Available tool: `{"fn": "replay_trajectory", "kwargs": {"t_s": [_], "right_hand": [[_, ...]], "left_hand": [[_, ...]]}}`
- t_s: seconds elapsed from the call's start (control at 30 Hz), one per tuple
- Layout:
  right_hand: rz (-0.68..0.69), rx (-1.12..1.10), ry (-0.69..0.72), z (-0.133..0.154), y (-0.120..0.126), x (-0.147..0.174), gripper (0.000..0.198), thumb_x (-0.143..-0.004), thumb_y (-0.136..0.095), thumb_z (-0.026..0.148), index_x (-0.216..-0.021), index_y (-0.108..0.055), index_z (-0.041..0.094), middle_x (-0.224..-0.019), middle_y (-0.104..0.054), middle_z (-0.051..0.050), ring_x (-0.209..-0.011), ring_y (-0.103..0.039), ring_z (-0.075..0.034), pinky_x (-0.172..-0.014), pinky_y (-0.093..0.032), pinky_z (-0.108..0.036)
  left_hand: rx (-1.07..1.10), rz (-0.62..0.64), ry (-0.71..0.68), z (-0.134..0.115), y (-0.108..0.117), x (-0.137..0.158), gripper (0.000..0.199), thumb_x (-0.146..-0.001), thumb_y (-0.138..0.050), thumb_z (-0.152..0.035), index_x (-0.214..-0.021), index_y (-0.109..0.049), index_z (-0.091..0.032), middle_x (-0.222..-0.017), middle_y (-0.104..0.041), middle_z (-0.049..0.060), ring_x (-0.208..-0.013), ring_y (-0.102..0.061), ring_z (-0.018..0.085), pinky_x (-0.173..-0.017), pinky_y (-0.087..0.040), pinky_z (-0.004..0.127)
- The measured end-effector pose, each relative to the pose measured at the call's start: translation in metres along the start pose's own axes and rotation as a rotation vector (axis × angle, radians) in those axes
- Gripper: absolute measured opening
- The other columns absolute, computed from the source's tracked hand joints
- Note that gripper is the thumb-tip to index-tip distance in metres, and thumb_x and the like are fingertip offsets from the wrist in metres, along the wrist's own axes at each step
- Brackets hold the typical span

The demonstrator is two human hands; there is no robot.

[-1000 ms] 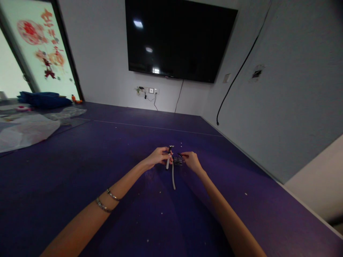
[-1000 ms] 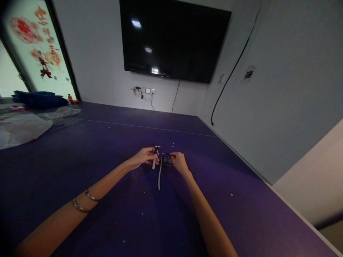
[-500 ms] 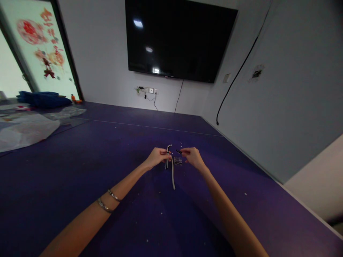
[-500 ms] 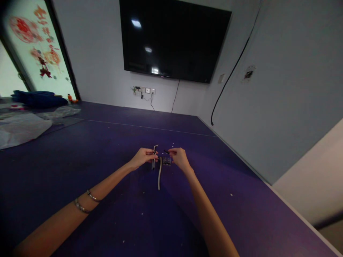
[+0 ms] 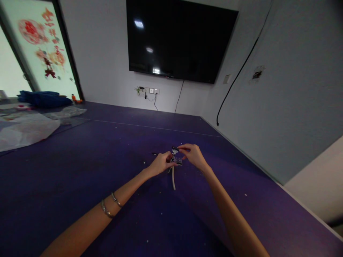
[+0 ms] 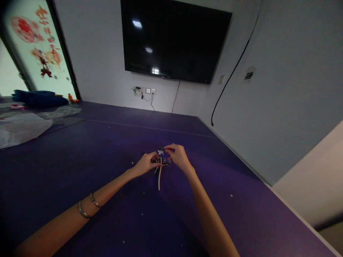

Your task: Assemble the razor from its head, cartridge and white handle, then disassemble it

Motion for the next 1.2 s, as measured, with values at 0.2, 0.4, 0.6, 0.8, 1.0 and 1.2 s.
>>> {"fn": "replay_trajectory", "kwargs": {"t_s": [0.2,0.4,0.6,0.8,1.0,1.2], "right_hand": [[0.002,0.011,0.048,0.012,0.001,0.003,0.017,-0.077,-0.055,0.022,-0.084,-0.069,0.015,-0.085,-0.067,-0.006,-0.044,-0.058,-0.007,-0.042,-0.044,-0.018],[0.018,0.010,0.062,0.018,0.000,0.004,0.019,-0.078,-0.054,0.025,-0.085,-0.069,0.016,-0.087,-0.067,-0.006,-0.044,-0.058,-0.007,-0.042,-0.043,-0.018],[0.013,-0.004,0.066,0.022,0.000,0.005,0.018,-0.078,-0.055,0.025,-0.084,-0.069,0.016,-0.086,-0.067,-0.006,-0.043,-0.057,-0.008,-0.043,-0.044,-0.019],[0.033,0.005,0.060,0.023,0.000,0.006,0.017,-0.078,-0.054,0.024,-0.083,-0.068,0.015,-0.084,-0.067,-0.006,-0.044,-0.058,-0.008,-0.043,-0.044,-0.018],[0.029,-0.023,0.073,0.023,0.000,0.006,0.017,-0.078,-0.054,0.024,-0.083,-0.067,0.014,-0.084,-0.066,-0.006,-0.044,-0.058,-0.008,-0.043,-0.044,-0.019],[0.042,-0.017,0.094,0.021,0.000,0.005,0.015,-0.077,-0.055,0.022,-0.081,-0.066,0.015,-0.082,-0.066,-0.005,-0.046,-0.059,-0.009,-0.045,-0.045,-0.019]], "left_hand": [[0.005,-0.022,0.004,0.005,-0.002,-0.002,0.029,-0.069,-0.068,-0.038,-0.077,-0.053,-0.015,-0.062,-0.055,-0.003,-0.057,-0.051,0.011,-0.053,-0.036,0.021],[0.020,-0.039,0.003,0.012,-0.003,-0.003,0.031,-0.067,-0.069,-0.039,-0.073,-0.050,-0.016,-0.058,-0.049,-0.005,-0.054,-0.046,0.009,-0.051,-0.033,0.021],[0.054,-0.040,0.002,0.013,-0.004,-0.003,0.029,-0.067,-0.069,-0.037,-0.074,-0.050,-0.016,-0.061,-0.052,-0.004,-0.056,-0.049,0.010,-0.052,-0.035,0.021],[0.095,-0.037,0.025,0.012,-0.003,-0.003,0.027,-0.066,-0.071,-0.034,-0.078,-0.056,-0.015,-0.064,-0.056,-0.002,-0.060,-0.053,0.012,-0.054,-0.037,0.022],[0.104,-0.019,0.039,0.012,-0.004,-0.003,0.026,-0.067,-0.069,-0.038,-0.073,-0.063,-0.013,-0.061,-0.056,-0.001,-0.058,-0.050,0.012,-0.053,-0.035,0.022],[0.046,-0.001,0.081,0.007,-0.003,-0.003,0.030,-0.067,-0.067,-0.041,-0.067,-0.066,-0.011,-0.052,-0.049,-0.004,-0.051,-0.040,0.008,-0.049,-0.028,0.021]]}}
Point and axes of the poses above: each hand's wrist, its own x-axis away from the middle knuckle, its own y-axis out of the back of the hand, z = x × y, the point moved 4 cm from there along -x, towards the middle knuckle
